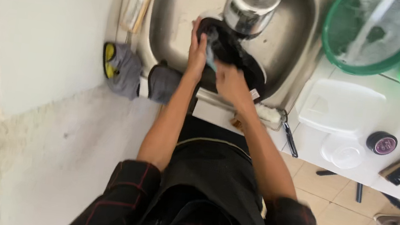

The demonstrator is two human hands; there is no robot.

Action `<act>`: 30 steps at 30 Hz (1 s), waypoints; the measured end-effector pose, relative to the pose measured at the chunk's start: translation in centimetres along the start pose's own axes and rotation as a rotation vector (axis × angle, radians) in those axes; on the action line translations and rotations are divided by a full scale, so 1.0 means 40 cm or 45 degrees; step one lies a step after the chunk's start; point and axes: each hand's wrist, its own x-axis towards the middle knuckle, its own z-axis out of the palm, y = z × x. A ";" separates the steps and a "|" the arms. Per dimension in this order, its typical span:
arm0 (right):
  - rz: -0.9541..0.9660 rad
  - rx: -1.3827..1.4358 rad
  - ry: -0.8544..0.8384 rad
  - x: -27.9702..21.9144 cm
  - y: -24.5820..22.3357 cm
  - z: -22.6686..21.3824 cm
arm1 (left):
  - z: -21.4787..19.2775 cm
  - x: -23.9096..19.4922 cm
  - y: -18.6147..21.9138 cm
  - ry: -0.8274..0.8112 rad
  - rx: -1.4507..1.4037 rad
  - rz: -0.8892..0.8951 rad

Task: The person scrubs a black and white sneaker with a toothbrush over a sink, rinsing it under running water. They then use a grey cloth to wipe the shoe before continuing to scrub and rinse it repeatedly.

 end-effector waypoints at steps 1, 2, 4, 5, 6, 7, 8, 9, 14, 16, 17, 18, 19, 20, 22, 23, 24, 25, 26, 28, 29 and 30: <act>-0.207 -0.050 0.123 0.024 -0.033 -0.006 | -0.002 -0.012 0.005 -0.047 -0.067 -0.069; -0.416 -0.097 0.244 0.046 -0.066 -0.013 | -0.002 -0.024 0.012 -0.093 -0.135 -0.136; -0.490 -0.110 0.226 0.015 -0.033 -0.009 | 0.011 -0.010 0.016 -0.050 -0.084 -0.087; -0.549 -0.124 0.215 0.002 -0.016 -0.006 | 0.019 0.002 0.016 -0.022 -0.038 -0.045; -0.550 -0.113 0.227 -0.017 0.003 -0.027 | 0.018 0.012 0.021 -0.034 -0.030 -0.037; -0.290 -0.097 0.076 -0.047 0.030 -0.042 | 0.017 0.004 0.021 -0.056 -0.084 -0.098; -0.031 -0.079 -0.079 -0.078 0.058 -0.056 | 0.015 -0.004 0.021 -0.077 -0.138 -0.159; -0.039 -0.081 -0.068 -0.051 0.016 -0.050 | 0.017 0.000 0.021 -0.080 -0.140 -0.146; -0.414 -0.258 0.170 -0.005 -0.060 -0.029 | 0.014 0.009 0.009 -0.039 -0.133 -0.011; -0.287 -0.164 0.082 -0.042 0.023 -0.008 | 0.004 0.007 0.003 -0.080 -0.115 -0.096; -0.165 -0.090 -0.016 -0.057 0.068 -0.007 | 0.007 0.007 0.001 -0.104 -0.110 -0.182; -0.171 -0.091 -0.010 -0.027 0.023 -0.022 | 0.010 0.018 0.009 -0.106 -0.111 -0.173; -0.275 -0.231 0.082 -0.011 -0.013 -0.028 | 0.010 0.006 0.011 -0.127 -0.169 -0.124; -0.380 -0.369 0.173 0.004 -0.050 -0.034 | 0.010 -0.006 0.015 -0.149 -0.227 -0.075; -0.434 -0.263 0.239 0.013 -0.079 -0.049 | 0.017 -0.005 0.018 -0.122 -0.203 -0.080; -0.461 -0.144 0.281 0.015 -0.090 -0.051 | 0.020 -0.010 0.016 -0.099 -0.174 -0.121; -0.472 -0.148 0.294 -0.013 -0.053 -0.066 | 0.029 0.007 0.019 -0.102 -0.178 -0.104; -0.299 -0.044 0.132 -0.052 -0.010 -0.060 | 0.025 0.000 0.014 -0.092 -0.186 -0.129; -0.126 0.059 -0.030 -0.091 0.034 -0.053 | 0.019 -0.006 0.008 -0.082 -0.195 -0.155; -0.388 0.007 0.081 -0.030 0.034 -0.020 | 0.026 -0.006 0.016 -0.042 -0.189 -0.136; -0.636 -0.055 0.177 -0.016 0.049 -0.002 | 0.037 -0.030 0.012 0.007 -0.192 -0.136; -0.627 -0.061 0.164 -0.014 0.027 -0.006 | 0.044 -0.036 0.019 0.015 -0.197 -0.150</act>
